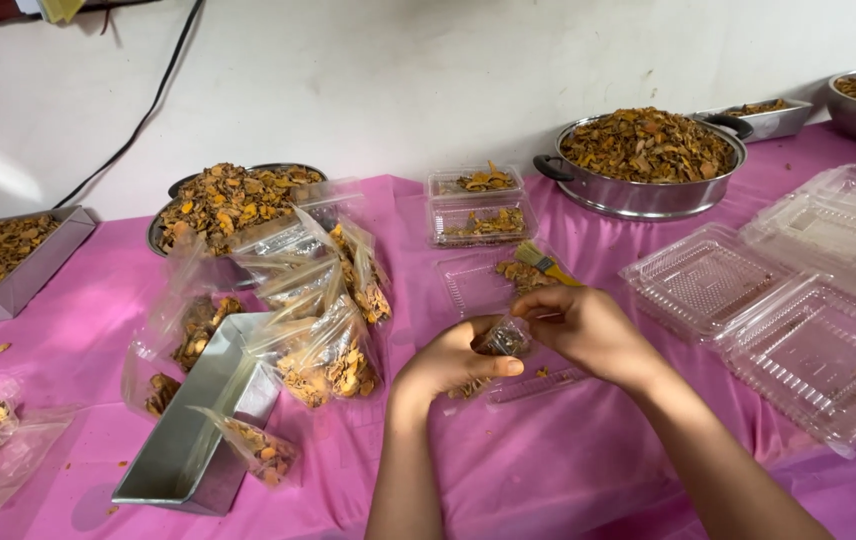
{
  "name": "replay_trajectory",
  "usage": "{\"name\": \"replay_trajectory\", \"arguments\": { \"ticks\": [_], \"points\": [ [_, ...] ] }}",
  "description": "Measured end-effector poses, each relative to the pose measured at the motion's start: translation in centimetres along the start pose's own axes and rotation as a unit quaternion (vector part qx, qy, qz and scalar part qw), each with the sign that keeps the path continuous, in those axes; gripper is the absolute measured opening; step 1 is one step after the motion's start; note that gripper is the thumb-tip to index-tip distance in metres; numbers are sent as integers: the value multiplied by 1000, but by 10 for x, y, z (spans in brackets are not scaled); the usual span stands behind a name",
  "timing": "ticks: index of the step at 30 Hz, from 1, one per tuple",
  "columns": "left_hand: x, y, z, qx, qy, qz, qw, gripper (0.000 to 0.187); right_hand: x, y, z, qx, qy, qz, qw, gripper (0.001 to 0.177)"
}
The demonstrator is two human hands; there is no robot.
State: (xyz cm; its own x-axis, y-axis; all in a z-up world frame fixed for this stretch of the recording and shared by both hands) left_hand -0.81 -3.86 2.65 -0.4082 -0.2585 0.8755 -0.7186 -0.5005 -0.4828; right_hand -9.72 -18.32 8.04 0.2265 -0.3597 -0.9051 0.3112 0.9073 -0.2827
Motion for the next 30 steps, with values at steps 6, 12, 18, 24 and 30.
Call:
{"name": "replay_trajectory", "arguments": {
  "ticks": [6, 12, 18, 24, 30],
  "points": [
    [1, -10, -11, -1, 3, -71, 997, 114, -1, -25, -4, 71, -29, -53, 996, 26],
    [-29, -17, 6, 45, 141, -294, 944, 97, 74, -1, -12, -96, 97, -267, 954, 23],
    [-33, -35, 9, 66, 255, -399, 878, 109, 108, 15, 1, -139, 111, -392, 903, 31],
    [-37, -25, 6, 53, 224, -386, 893, 103, 128, 34, 4, -139, 144, -440, 875, 35],
    [-29, -28, 4, 73, 192, -330, 921, 96, 110, 24, 2, -100, 130, -435, 885, 34]
  ]
}}
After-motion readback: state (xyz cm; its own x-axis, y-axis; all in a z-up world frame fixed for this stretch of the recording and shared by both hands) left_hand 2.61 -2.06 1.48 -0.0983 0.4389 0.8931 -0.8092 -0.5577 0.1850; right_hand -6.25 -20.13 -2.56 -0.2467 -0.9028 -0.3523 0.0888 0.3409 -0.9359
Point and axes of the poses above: each hand's wrist, its own z-axis towards the middle knuckle, its own y-axis out of the palm, x = y × z, the point moved 5 cm from there along z, towards the middle knuckle, and after that the axes turned 14 degrees about z, right-handed, at the moved point
